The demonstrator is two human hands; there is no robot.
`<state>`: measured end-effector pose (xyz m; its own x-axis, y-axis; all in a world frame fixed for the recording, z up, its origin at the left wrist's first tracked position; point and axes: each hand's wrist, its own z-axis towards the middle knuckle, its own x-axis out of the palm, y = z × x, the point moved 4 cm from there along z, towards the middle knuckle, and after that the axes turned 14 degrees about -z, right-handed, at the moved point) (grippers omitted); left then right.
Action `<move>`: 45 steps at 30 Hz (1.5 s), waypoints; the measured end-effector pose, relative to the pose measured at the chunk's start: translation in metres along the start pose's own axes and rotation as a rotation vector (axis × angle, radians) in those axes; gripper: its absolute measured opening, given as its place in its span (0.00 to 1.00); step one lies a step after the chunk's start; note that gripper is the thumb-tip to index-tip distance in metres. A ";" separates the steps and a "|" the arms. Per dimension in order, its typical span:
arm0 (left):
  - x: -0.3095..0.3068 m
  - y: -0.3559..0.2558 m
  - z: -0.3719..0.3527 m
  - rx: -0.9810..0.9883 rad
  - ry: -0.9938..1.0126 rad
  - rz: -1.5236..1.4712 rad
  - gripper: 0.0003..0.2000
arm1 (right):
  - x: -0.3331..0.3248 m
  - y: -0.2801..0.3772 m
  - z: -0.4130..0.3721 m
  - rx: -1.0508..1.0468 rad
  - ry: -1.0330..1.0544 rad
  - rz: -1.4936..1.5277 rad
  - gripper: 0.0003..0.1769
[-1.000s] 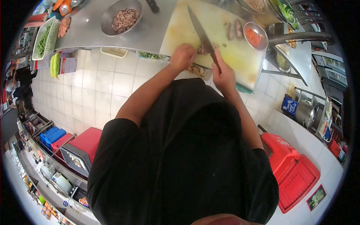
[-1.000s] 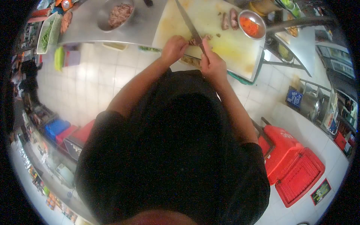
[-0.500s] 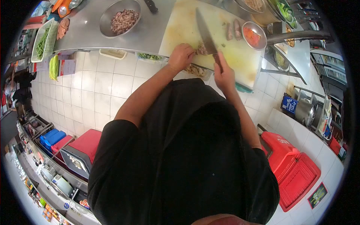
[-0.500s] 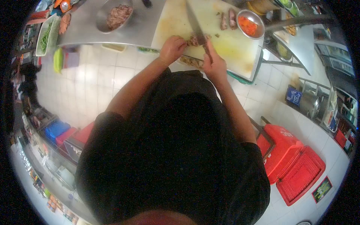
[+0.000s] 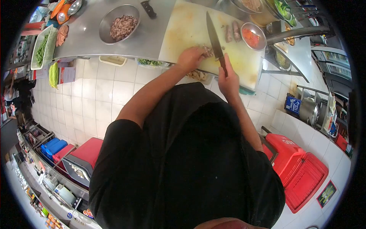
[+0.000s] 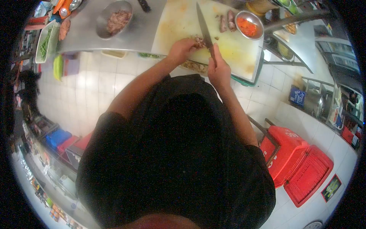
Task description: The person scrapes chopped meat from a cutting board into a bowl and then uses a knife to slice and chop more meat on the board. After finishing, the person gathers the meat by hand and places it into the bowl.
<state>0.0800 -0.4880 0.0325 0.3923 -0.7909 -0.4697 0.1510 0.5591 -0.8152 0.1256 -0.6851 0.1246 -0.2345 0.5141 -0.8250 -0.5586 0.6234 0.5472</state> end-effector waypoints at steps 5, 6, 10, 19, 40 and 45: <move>0.013 0.000 0.001 -0.061 -0.009 0.046 0.09 | -0.014 0.015 -0.002 -0.096 -0.157 -0.075 0.35; 0.013 -0.001 0.001 -0.045 -0.021 0.046 0.08 | -0.010 0.013 -0.005 -0.093 -0.151 -0.082 0.35; 0.014 -0.007 0.004 -0.035 0.015 0.046 0.06 | 0.040 -0.019 -0.009 -0.005 0.092 -0.111 0.33; 0.013 0.005 0.004 -0.077 0.030 0.025 0.05 | 0.017 0.005 -0.005 -0.048 -0.083 -0.046 0.32; -0.001 0.012 0.002 -0.076 0.005 -0.156 0.06 | 0.027 0.013 -0.003 0.034 0.008 -0.085 0.34; -0.011 0.014 -0.007 -0.165 -0.069 -0.246 0.05 | 0.053 0.010 -0.018 0.024 0.038 -0.180 0.34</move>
<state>0.0718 -0.4729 0.0240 0.4241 -0.8755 -0.2316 0.1024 0.3005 -0.9483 0.0936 -0.6624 0.0837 -0.1629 0.3705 -0.9144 -0.5751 0.7175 0.3931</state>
